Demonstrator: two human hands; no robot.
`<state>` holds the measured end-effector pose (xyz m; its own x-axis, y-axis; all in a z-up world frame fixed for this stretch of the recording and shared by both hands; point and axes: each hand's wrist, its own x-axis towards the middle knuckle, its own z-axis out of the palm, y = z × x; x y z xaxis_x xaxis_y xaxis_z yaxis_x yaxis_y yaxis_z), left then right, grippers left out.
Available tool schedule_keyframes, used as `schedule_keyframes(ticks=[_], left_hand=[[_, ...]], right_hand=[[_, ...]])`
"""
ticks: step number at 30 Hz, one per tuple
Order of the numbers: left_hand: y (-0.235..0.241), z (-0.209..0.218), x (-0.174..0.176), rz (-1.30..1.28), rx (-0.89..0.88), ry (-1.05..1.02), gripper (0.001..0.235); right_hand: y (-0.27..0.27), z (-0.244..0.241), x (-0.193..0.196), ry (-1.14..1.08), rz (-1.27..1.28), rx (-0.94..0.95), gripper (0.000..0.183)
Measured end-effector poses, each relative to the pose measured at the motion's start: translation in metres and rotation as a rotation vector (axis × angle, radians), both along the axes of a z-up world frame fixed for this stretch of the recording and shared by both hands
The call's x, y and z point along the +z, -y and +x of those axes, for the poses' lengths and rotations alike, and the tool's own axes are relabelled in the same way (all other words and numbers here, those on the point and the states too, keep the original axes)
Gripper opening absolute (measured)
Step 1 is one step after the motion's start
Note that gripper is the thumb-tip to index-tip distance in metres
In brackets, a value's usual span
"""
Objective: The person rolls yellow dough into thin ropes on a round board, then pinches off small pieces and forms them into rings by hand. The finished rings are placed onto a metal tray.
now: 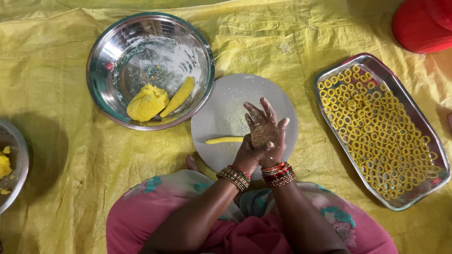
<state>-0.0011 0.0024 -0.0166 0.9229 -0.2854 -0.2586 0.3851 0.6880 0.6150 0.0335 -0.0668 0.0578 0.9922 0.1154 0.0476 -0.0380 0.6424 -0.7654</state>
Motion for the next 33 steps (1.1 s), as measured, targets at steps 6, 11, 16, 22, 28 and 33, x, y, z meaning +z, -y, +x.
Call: schedule_keyframes(ticks=[6, 11, 16, 22, 28, 33], left_hand=[[0.000, -0.001, 0.003, 0.010, 0.006, -0.072, 0.063], [0.002, 0.000, 0.005, 0.034, 0.042, -0.106, 0.056], [0.003, 0.001, -0.011, 0.135, 0.038, -0.119, 0.054], [0.009, 0.005, -0.064, 0.272, 0.074, -0.130, 0.055], [0.003, 0.018, -0.053, 0.444, 0.032, -0.228, 0.068], [-0.012, 0.029, -0.008, 0.783, -0.035, -0.264, 0.078]], right_hand=[[-0.006, 0.000, 0.013, -0.002, -0.012, -0.026, 0.092], [-0.010, -0.003, 0.020, -0.003, -0.097, -0.042, 0.094], [-0.014, -0.007, 0.023, 0.057, -0.211, -0.040, 0.096], [-0.022, -0.010, 0.012, 0.195, -0.395, -0.076, 0.094], [-0.024, -0.011, -0.004, 0.065, -0.502, -0.077, 0.097], [-0.012, -0.003, -0.012, -0.087, -0.033, 0.029, 0.100]])
